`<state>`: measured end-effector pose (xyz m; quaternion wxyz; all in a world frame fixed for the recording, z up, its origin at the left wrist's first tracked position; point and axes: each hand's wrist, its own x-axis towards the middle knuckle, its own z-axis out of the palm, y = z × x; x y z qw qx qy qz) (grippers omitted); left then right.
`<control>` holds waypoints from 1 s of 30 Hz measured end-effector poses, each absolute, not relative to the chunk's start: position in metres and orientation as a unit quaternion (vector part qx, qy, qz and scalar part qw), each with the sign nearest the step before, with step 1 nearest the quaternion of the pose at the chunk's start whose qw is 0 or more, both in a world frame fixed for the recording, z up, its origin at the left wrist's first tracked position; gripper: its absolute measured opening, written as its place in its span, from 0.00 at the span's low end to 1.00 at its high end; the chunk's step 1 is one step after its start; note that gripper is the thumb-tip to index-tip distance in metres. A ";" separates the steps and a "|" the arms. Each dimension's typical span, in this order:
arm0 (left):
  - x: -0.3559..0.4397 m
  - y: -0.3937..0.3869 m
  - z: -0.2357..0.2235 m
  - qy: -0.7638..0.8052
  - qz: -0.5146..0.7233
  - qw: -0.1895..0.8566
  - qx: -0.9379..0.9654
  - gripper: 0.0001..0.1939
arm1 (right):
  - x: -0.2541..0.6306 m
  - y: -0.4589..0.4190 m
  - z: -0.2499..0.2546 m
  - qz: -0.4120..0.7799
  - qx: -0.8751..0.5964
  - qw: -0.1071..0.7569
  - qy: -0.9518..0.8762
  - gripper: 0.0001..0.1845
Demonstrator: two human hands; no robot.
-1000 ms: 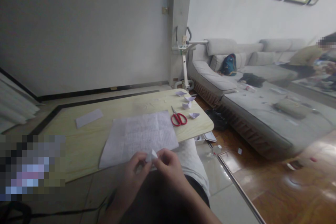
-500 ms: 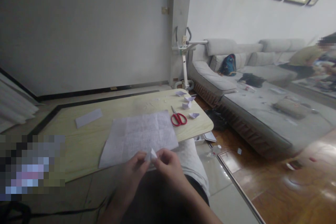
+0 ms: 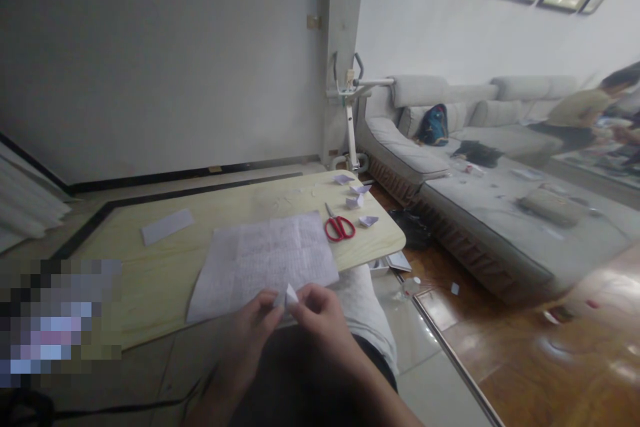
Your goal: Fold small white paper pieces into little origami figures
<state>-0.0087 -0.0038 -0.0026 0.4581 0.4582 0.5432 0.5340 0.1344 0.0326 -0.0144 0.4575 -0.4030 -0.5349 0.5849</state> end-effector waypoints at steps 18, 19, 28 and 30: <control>-0.002 0.037 -0.006 0.463 0.490 0.552 0.491 0.10 | 0.156 0.053 0.002 0.568 -0.347 0.517 -0.538 0.18; 0.001 0.043 -0.001 0.452 0.491 0.559 0.492 0.10 | 0.160 0.056 0.005 0.566 -0.344 0.524 -0.535 0.18; 0.044 0.106 0.028 0.370 0.481 0.630 0.485 0.09 | 0.206 0.105 0.021 0.526 -0.404 0.541 -0.517 0.12; 0.052 0.119 0.023 0.354 0.469 0.653 0.477 0.11 | 0.213 0.116 0.020 0.523 -0.411 0.540 -0.515 0.12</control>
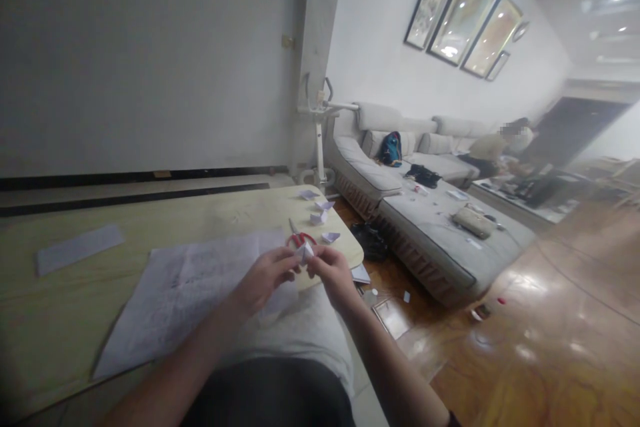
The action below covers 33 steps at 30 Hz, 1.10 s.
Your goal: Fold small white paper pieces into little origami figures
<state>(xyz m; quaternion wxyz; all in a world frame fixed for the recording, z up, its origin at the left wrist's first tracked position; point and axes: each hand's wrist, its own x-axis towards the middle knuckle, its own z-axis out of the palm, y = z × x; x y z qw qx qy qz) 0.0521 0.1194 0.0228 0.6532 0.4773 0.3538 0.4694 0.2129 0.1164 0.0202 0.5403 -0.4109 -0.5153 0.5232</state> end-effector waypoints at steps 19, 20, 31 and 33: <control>0.095 0.215 0.004 0.518 0.320 0.327 0.723 0.12 | 0.300 0.219 0.013 0.231 -0.520 0.475 -0.671 0.12; 0.097 0.215 0.005 0.519 0.301 0.301 0.741 0.12 | 0.303 0.222 0.014 0.216 -0.519 0.466 -0.684 0.11; 0.116 0.224 0.004 0.515 0.193 0.164 0.819 0.12 | 0.308 0.231 0.010 0.180 -0.496 0.398 -0.751 0.06; 0.118 0.225 0.004 0.514 0.194 0.160 0.820 0.12 | 0.309 0.232 0.008 0.187 -0.501 0.400 -0.744 0.07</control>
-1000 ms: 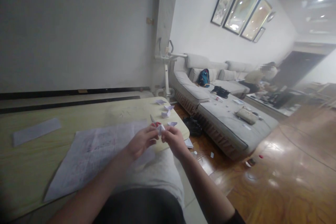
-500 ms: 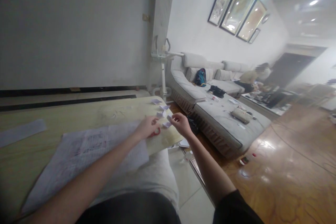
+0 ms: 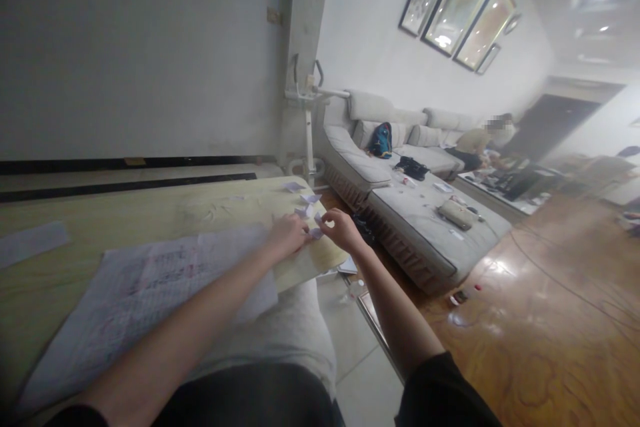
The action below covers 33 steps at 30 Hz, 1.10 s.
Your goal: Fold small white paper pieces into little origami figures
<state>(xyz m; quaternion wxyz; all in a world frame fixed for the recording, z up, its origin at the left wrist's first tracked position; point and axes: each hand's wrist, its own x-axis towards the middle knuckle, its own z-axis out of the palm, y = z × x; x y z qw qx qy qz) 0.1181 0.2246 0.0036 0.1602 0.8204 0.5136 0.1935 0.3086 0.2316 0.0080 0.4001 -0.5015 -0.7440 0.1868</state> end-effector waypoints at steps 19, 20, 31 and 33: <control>0.145 0.203 0.008 0.567 0.181 0.095 0.798 0.26 | 0.319 0.231 -0.007 0.308 -0.557 0.508 -0.580 0.15; 0.146 0.203 0.007 0.568 0.181 0.093 0.797 0.24 | 0.317 0.230 -0.008 0.323 -0.554 0.511 -0.572 0.15; 0.154 0.204 -0.004 0.574 0.201 0.101 0.787 0.21 | 0.299 0.218 -0.012 0.471 -0.530 0.558 -0.432 0.11; 0.152 0.204 -0.004 0.564 0.210 0.111 0.791 0.19 | 0.298 0.213 -0.013 0.486 -0.526 0.567 -0.408 0.10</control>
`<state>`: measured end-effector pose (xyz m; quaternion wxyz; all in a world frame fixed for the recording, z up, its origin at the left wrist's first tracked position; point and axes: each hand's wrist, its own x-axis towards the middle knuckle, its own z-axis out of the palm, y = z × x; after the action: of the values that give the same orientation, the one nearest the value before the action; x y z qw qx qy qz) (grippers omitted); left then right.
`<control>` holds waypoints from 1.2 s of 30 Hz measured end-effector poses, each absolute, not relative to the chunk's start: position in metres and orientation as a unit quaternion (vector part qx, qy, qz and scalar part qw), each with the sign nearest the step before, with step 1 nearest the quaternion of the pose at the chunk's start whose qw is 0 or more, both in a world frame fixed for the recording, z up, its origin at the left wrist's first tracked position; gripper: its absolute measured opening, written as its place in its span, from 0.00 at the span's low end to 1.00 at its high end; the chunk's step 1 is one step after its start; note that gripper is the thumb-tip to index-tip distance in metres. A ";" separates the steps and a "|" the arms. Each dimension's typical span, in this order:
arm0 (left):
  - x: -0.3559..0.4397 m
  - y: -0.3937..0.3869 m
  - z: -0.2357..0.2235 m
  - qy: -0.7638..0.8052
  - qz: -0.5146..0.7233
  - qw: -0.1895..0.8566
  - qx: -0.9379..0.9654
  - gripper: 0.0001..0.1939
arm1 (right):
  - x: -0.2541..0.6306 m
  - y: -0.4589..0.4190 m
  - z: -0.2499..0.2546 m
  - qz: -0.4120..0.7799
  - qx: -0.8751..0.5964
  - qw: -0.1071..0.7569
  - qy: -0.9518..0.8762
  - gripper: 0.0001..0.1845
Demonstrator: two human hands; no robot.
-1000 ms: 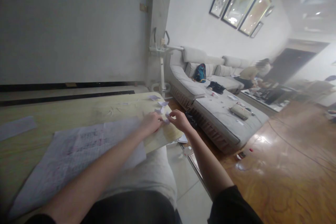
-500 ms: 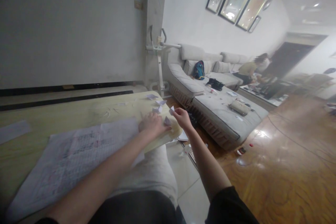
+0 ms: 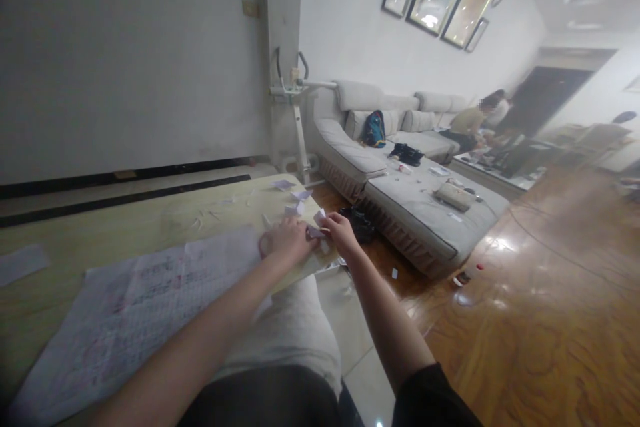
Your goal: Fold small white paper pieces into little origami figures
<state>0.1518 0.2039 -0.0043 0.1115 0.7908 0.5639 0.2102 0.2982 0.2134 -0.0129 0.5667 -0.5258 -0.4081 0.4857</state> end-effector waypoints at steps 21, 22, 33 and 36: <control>0.075 0.157 0.021 0.419 0.397 0.299 0.760 0.11 | 0.229 0.153 0.024 0.503 -0.429 0.638 -0.395 0.12; 0.069 0.152 0.023 0.422 0.403 0.299 0.755 0.12 | 0.224 0.149 0.026 0.493 -0.430 0.635 -0.411 0.11; 0.029 0.111 0.039 0.445 0.362 0.275 0.772 0.14 | 0.212 0.112 0.058 0.218 -0.393 0.531 -0.719 0.03; 0.028 0.104 0.043 0.448 0.349 0.270 0.778 0.16 | 0.214 0.107 0.059 0.218 -0.368 0.483 -0.764 0.04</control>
<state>0.0285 0.1036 0.0433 0.2699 0.7775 0.4479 0.3493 0.2144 0.1067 0.0586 0.4832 -0.3682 -0.7639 0.2176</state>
